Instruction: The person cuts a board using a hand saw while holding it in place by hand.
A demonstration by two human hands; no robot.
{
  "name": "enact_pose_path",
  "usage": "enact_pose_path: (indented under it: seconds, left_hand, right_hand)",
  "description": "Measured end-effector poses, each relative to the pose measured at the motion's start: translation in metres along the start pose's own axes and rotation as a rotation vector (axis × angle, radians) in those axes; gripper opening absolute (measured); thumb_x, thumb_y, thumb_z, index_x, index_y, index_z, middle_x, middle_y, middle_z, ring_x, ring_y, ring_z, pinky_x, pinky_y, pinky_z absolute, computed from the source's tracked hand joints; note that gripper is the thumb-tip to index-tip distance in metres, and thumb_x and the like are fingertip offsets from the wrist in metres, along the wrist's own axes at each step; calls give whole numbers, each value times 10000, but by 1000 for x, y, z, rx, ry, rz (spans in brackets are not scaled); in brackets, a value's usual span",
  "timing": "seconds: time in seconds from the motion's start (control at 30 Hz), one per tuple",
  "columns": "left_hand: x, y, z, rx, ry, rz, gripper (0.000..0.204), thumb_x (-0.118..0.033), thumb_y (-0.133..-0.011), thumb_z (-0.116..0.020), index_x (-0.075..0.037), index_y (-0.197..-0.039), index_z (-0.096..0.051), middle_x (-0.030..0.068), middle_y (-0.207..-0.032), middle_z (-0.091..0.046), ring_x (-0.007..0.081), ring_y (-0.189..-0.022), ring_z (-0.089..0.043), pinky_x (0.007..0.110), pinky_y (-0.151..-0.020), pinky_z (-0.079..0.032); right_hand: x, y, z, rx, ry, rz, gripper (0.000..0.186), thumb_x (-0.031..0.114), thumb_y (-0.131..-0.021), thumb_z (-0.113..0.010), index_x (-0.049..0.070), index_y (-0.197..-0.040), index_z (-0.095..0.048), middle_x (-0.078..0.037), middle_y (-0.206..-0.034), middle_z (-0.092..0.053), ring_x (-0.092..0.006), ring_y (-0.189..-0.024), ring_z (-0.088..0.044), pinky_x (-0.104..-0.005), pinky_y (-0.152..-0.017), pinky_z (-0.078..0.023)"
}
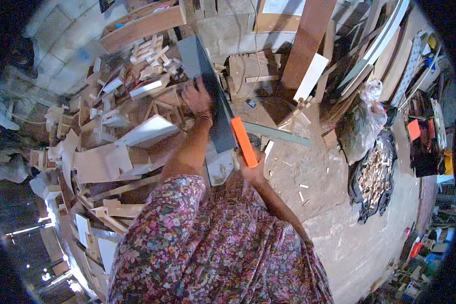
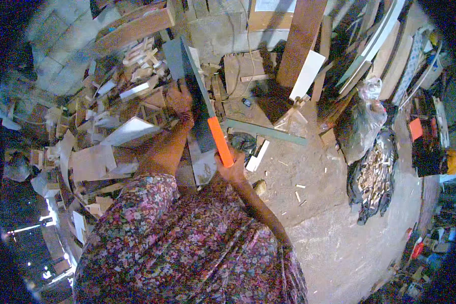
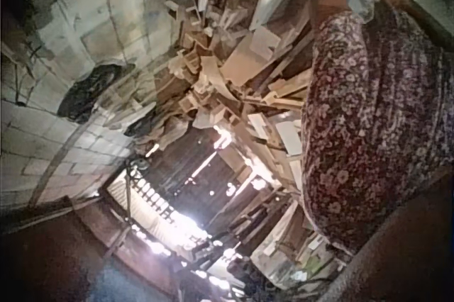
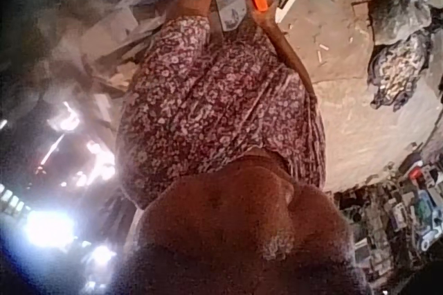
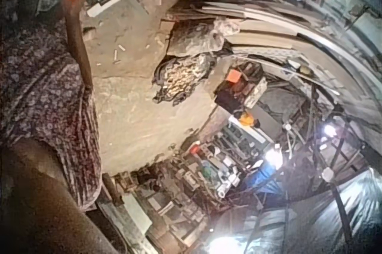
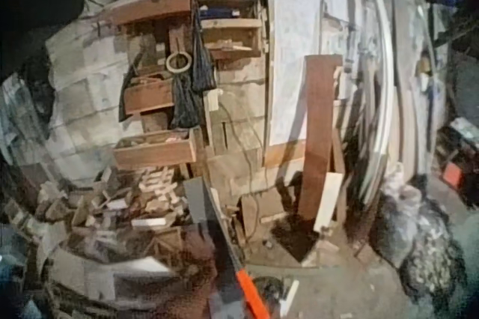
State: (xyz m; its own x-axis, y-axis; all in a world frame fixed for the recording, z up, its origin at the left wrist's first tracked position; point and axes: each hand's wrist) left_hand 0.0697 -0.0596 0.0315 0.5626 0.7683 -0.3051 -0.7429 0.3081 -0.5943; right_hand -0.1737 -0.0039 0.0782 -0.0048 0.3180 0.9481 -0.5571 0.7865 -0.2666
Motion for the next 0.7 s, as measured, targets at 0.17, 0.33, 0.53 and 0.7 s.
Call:
enact_pose_path:
  seconds: [0.17,0.33,0.53,0.7]
  left_hand:
    - [26,-3,-25,-10,-87,-91,463,-134,-844,-402,-92,-1301,-349,142,-1105,-499,268,-1037,-491,514,-981,-266]
    - [42,1,-26,-53,-119,-169,498,-85,-827,-420,-56,-1314,-324,150,-980,-483,298,-955,-498,524,-987,-263]
    - [54,3,-25,-46,-141,-265,536,-59,-821,-431,-25,-1330,-267,248,-1148,-443,384,-1118,-411,559,-1011,-203]
    - [55,2,-32,179,-166,-333,486,-56,-837,-415,-73,-1310,-302,237,-1252,-405,400,-1198,-345,581,-1018,-156]
  right_hand:
    - [0,1,-8,88,181,-23,106,85,-704,-651,28,-729,-566,-41,-625,-573,-113,-522,-542,-252,-499,-433]
    - [4,-6,-13,181,35,8,121,92,-714,-647,27,-733,-547,-43,-620,-569,-131,-519,-540,-272,-488,-427]
    - [16,-7,-15,191,55,-19,149,74,-716,-629,12,-829,-554,-45,-642,-565,-145,-544,-538,-272,-521,-437]
    - [20,2,-16,28,-97,-191,124,60,-717,-627,4,-806,-561,-10,-624,-538,-111,-537,-490,-263,-506,-409]
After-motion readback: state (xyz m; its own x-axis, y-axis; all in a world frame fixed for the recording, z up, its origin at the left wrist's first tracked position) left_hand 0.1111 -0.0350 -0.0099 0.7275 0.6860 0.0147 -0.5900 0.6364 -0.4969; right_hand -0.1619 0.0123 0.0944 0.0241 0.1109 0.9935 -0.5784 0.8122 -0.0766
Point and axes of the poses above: each hand's wrist, its own y-axis away from the middle knuckle, its own z-axis out of the back of the hand, x = y × z
